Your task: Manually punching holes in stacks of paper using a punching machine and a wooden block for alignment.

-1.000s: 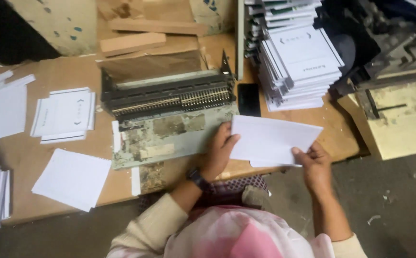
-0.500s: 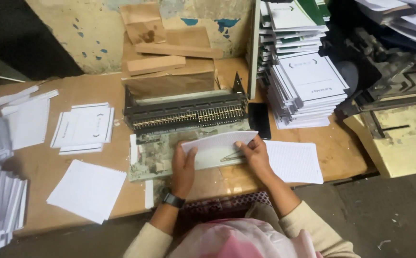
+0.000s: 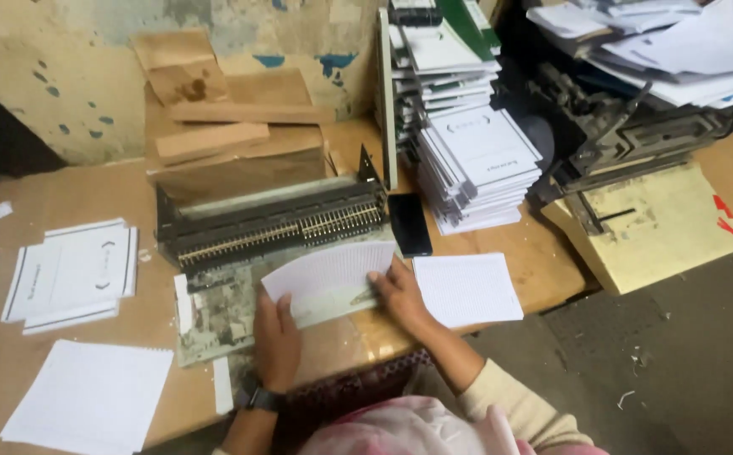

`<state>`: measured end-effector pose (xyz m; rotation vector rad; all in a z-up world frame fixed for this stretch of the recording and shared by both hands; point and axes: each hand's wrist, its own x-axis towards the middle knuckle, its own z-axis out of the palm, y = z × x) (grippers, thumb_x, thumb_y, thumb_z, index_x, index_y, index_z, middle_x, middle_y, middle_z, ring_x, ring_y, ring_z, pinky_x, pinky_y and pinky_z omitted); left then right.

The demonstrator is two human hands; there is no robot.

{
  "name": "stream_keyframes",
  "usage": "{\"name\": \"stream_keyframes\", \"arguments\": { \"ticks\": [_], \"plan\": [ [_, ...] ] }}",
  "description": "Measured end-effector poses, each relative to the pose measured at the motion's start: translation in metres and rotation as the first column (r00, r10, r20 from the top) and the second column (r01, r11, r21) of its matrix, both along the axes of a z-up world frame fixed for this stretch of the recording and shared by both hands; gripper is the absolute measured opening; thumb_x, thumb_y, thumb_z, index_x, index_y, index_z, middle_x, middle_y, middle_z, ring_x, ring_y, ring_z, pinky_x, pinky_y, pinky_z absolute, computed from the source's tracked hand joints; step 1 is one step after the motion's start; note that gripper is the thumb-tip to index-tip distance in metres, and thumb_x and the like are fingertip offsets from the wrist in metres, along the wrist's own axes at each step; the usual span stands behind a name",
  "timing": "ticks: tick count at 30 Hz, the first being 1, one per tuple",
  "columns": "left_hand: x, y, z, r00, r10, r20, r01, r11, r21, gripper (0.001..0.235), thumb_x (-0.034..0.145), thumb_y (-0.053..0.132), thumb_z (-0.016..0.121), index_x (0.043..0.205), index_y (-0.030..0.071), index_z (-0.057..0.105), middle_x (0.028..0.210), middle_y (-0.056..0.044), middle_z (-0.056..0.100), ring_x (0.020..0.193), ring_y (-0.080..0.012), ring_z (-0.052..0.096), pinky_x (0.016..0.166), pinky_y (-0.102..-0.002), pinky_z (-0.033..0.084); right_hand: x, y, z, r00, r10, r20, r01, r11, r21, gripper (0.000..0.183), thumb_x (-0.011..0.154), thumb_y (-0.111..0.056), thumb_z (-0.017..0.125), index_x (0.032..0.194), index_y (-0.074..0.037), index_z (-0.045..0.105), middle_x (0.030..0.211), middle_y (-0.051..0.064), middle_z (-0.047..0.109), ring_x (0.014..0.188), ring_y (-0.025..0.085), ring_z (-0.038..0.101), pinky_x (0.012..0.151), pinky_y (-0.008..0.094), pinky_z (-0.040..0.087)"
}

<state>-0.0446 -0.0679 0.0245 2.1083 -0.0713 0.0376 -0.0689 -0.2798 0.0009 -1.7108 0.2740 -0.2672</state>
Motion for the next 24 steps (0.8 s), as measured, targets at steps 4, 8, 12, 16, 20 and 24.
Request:
{"name": "stream_keyframes", "arguments": {
  "ticks": [4,8,12,16,20,24],
  "plan": [
    [0.005,0.009,0.001,0.998,0.026,0.058,-0.018,0.992,-0.126,0.042,0.103,0.032,0.044,0.128,-0.002,0.049,0.112,-0.025,0.060,0.113,-0.0418,0.057,0.094,-0.048,0.045,-0.002,-0.002,-0.022,0.997,0.037,0.072,-0.042,0.997,0.065,0.032,0.093,-0.005,0.059,0.125,-0.002,0.059,0.114,0.019,0.067,0.114,0.031,0.059,0.097,0.049,0.048],
    [0.007,0.032,-0.041,0.976,0.134,0.170,-0.131,0.991,-0.030,0.035,0.098,0.029,0.057,0.124,0.006,0.053,0.104,-0.024,0.064,0.103,-0.0426,0.061,0.085,-0.048,0.051,-0.007,0.016,-0.016,0.998,-0.059,0.038,0.051,0.982,0.180,0.039,0.084,-0.003,0.069,0.121,-0.005,0.056,0.097,0.015,0.067,0.086,0.022,0.061,0.068,0.037,0.057],
    [-0.001,0.041,-0.032,0.988,0.117,0.097,-0.094,0.972,-0.217,0.043,0.094,0.009,0.061,0.128,0.005,0.037,0.099,-0.021,0.066,0.093,-0.0376,0.066,0.079,-0.042,0.054,-0.015,0.020,-0.023,0.995,-0.091,-0.038,0.096,0.980,0.173,0.047,0.083,-0.001,0.071,0.124,-0.009,0.048,0.082,0.010,0.065,0.066,0.013,0.059,0.044,0.026,0.059],
    [-0.002,0.050,-0.007,0.984,0.158,0.078,-0.131,0.952,-0.277,0.038,0.092,0.005,0.062,0.124,0.008,0.041,0.096,-0.011,0.065,0.090,-0.0220,0.062,0.078,-0.037,0.052,-0.013,0.040,0.009,0.996,-0.066,-0.063,0.075,0.983,0.169,0.040,0.083,0.002,0.070,0.117,-0.003,0.049,0.078,0.014,0.066,0.052,0.015,0.059,0.042,0.025,0.058],
    [0.001,0.058,0.019,0.987,0.154,-0.036,-0.158,0.948,-0.275,0.023,0.096,0.008,0.057,0.118,0.009,0.051,0.098,-0.009,0.056,0.091,-0.0203,0.055,0.078,-0.036,0.048,-0.002,0.047,0.012,0.994,-0.063,-0.094,0.080,0.980,0.183,0.033,0.083,0.002,0.071,0.111,0.007,0.056,0.081,0.020,0.067,0.059,0.019,0.064,0.046,0.030,0.060],
    [0.011,0.060,0.022,0.981,0.173,-0.092,-0.195,0.918,-0.347,0.023,0.096,0.007,0.059,0.119,0.008,0.058,0.092,-0.003,0.052,0.079,-0.0112,0.048,0.067,-0.027,0.045,0.008,0.057,0.025,0.992,-0.065,-0.104,0.085,0.975,0.207,0.031,0.083,0.003,0.070,0.111,0.008,0.058,0.082,0.019,0.067,0.062,0.019,0.065,0.049,0.031,0.062]
  ]
}}
